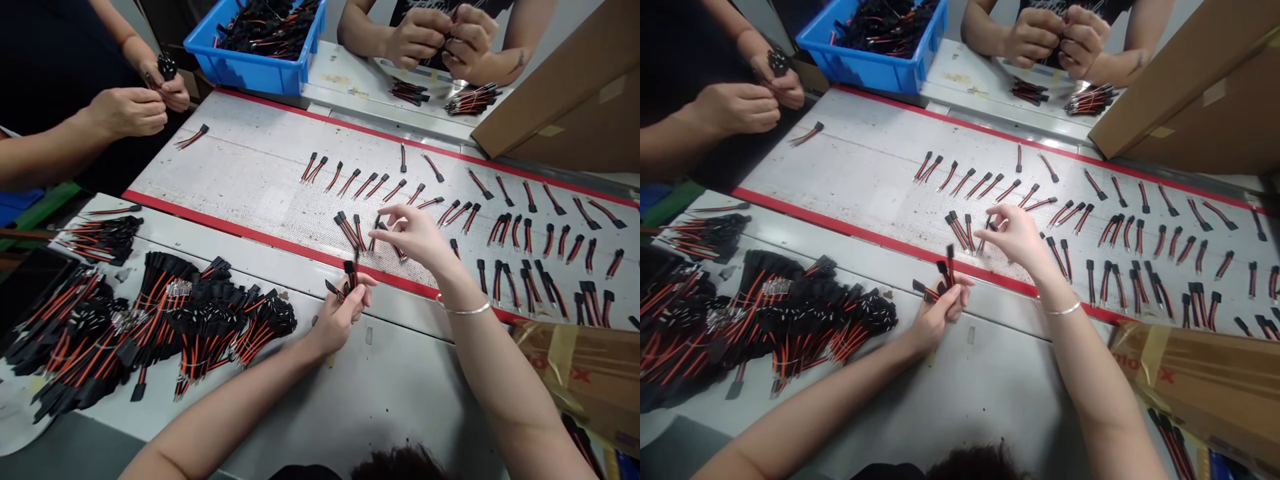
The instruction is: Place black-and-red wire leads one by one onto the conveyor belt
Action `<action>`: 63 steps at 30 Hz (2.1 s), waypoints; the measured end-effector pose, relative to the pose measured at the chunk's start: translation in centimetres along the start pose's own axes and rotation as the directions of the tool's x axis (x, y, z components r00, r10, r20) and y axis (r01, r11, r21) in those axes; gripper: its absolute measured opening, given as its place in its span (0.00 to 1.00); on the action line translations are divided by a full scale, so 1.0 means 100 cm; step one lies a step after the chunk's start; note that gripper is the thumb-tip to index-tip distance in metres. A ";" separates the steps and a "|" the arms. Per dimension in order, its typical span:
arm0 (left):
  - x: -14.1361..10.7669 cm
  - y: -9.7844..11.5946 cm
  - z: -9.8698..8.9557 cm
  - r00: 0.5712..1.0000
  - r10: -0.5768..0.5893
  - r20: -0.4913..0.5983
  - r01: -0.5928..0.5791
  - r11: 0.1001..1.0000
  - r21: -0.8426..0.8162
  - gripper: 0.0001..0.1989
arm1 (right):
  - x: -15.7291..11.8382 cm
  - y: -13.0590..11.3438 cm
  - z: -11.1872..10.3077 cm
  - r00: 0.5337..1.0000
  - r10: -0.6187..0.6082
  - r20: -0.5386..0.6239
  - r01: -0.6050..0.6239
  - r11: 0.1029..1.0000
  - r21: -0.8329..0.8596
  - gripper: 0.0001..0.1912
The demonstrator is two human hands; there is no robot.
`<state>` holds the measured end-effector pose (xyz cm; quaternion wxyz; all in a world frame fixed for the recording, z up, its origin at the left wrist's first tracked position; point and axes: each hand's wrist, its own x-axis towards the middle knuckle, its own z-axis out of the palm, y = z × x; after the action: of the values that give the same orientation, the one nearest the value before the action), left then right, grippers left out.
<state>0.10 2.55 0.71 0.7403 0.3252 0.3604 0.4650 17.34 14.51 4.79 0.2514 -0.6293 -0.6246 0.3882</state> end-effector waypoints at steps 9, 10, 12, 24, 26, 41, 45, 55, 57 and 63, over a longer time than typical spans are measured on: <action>0.002 -0.001 -0.011 1.000 0.026 0.009 -0.027 0.995 0.096 0.20 | -0.049 -0.020 -0.003 0.790 -0.372 0.487 0.063 0.840 0.539 0.17; 0.002 -0.001 -0.010 1.000 0.028 -0.006 -0.027 0.994 0.110 0.20 | -0.051 -0.023 0.000 0.795 -0.393 0.462 0.127 0.852 0.507 0.14; 0.002 -0.001 -0.009 0.999 0.033 -0.038 -0.028 0.992 0.121 0.22 | -0.054 -0.029 0.004 0.815 -0.426 0.393 0.252 0.872 0.420 0.11; 0.001 0.001 -0.007 1.000 0.009 -0.001 -0.009 0.995 0.103 0.23 | -0.059 -0.033 0.005 0.820 -0.461 0.339 0.337 0.868 0.364 0.14; 0.001 0.002 -0.007 0.999 -0.004 0.035 0.001 0.996 0.090 0.23 | -0.059 -0.032 0.006 0.830 -0.434 0.350 0.283 0.869 0.406 0.14; -0.005 0.004 -0.012 0.988 -0.024 0.155 0.008 0.995 0.098 0.19 | -0.061 -0.031 -0.005 0.716 -0.631 0.300 0.417 0.731 0.541 0.07; -0.004 0.003 -0.012 0.984 -0.023 0.177 0.013 0.998 0.061 0.17 | -0.060 -0.029 -0.006 0.683 -0.639 0.354 0.444 0.748 0.494 0.09; -0.003 0.004 -0.011 0.966 -0.075 0.248 0.060 0.996 0.068 0.25 | -0.057 -0.029 -0.007 0.663 -0.620 0.420 0.401 0.768 0.500 0.11; -0.004 0.002 -0.012 0.965 -0.103 0.240 0.093 0.994 0.055 0.25 | -0.057 -0.029 -0.005 0.655 -0.602 0.458 0.401 0.789 0.465 0.12; -0.002 0.002 -0.009 0.970 -0.089 0.227 0.095 0.995 -0.016 0.24 | -0.060 -0.031 0.002 0.672 -0.622 0.402 0.487 0.780 0.392 0.06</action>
<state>-0.79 2.55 0.45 0.8017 0.3489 0.2821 0.3949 15.80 8.82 8.20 0.2609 -0.2439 -0.7755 0.5206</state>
